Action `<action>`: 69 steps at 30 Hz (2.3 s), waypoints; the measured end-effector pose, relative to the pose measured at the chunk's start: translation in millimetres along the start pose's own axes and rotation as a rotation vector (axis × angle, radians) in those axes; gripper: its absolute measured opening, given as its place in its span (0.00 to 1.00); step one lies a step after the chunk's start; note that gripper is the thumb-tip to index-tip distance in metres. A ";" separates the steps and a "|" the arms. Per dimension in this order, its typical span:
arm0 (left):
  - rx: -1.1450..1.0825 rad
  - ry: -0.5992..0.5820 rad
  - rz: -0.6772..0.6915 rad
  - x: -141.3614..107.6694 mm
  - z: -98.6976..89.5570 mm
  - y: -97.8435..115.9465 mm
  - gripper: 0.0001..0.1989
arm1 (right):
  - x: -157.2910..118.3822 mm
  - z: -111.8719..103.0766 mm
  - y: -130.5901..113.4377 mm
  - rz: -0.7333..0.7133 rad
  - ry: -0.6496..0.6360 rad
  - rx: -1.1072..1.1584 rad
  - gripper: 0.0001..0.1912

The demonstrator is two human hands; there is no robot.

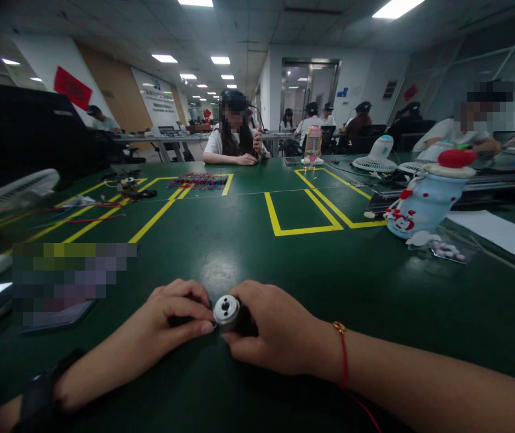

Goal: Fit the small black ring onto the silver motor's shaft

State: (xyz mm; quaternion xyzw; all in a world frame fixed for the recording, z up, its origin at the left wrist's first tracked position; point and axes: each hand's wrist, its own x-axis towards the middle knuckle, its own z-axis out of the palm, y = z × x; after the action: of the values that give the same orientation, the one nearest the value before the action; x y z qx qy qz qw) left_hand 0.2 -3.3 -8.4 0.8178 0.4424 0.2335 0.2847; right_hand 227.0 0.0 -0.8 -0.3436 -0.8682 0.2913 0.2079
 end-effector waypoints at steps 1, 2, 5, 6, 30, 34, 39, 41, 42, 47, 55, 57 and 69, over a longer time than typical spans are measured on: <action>-0.038 -0.008 -0.005 0.5 -1.5 -0.3 0.06 | 0.2 -0.1 0.1 -0.003 0.001 0.001 0.15; -0.078 -0.010 -0.012 1.0 -3.3 -1.2 0.07 | 0.3 -0.3 0.1 -0.006 0.002 0.003 0.15; -0.159 0.056 -0.061 3.1 -10.4 -7.6 0.10 | 0.1 -1.3 0.2 -0.015 0.004 0.010 0.16; -0.169 0.097 -0.082 3.8 -13.1 -10.8 0.10 | 0.0 -1.7 0.1 -0.016 0.005 0.013 0.16; 0.017 -0.042 0.031 -0.9 -7.8 1.6 0.09 | 1.3 -1.7 -0.7 -0.010 0.004 0.004 0.15; -0.056 -0.029 0.043 0.6 -4.6 7.9 0.04 | 1.4 -1.1 0.4 -0.024 0.003 -0.008 0.15; -0.138 0.205 0.038 -0.7 -7.3 21.8 0.06 | 2.5 0.3 1.4 -0.061 -0.018 -0.051 0.15; -0.123 0.262 0.055 -0.6 -5.4 27.8 0.06 | 3.3 0.4 1.9 -0.080 -0.018 -0.075 0.14; -0.108 0.270 0.066 -0.2 -3.9 30.4 0.06 | 3.7 0.4 2.2 -0.085 -0.018 -0.086 0.14; -0.021 0.263 0.103 1.3 -0.3 36.9 0.06 | 4.0 0.9 3.6 -0.103 -0.010 -0.109 0.12; 0.043 0.186 0.125 -4.0 -5.5 37.9 0.11 | 3.3 3.3 5.3 -0.105 -0.020 -0.105 0.13; 0.063 0.184 0.130 -4.3 -5.1 39.7 0.12 | 3.9 3.0 5.4 -0.105 -0.021 -0.110 0.12; -0.233 0.172 -0.162 2.1 -4.1 13.9 0.09 | 2.1 -0.2 2.1 -0.094 -0.016 -0.074 0.17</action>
State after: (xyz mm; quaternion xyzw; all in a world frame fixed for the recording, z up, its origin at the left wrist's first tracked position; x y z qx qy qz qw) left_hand 6.9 -6.7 4.2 0.7177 0.4996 0.3288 0.3566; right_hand 226.7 2.9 -1.7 -0.3072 -0.8953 0.2519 0.2015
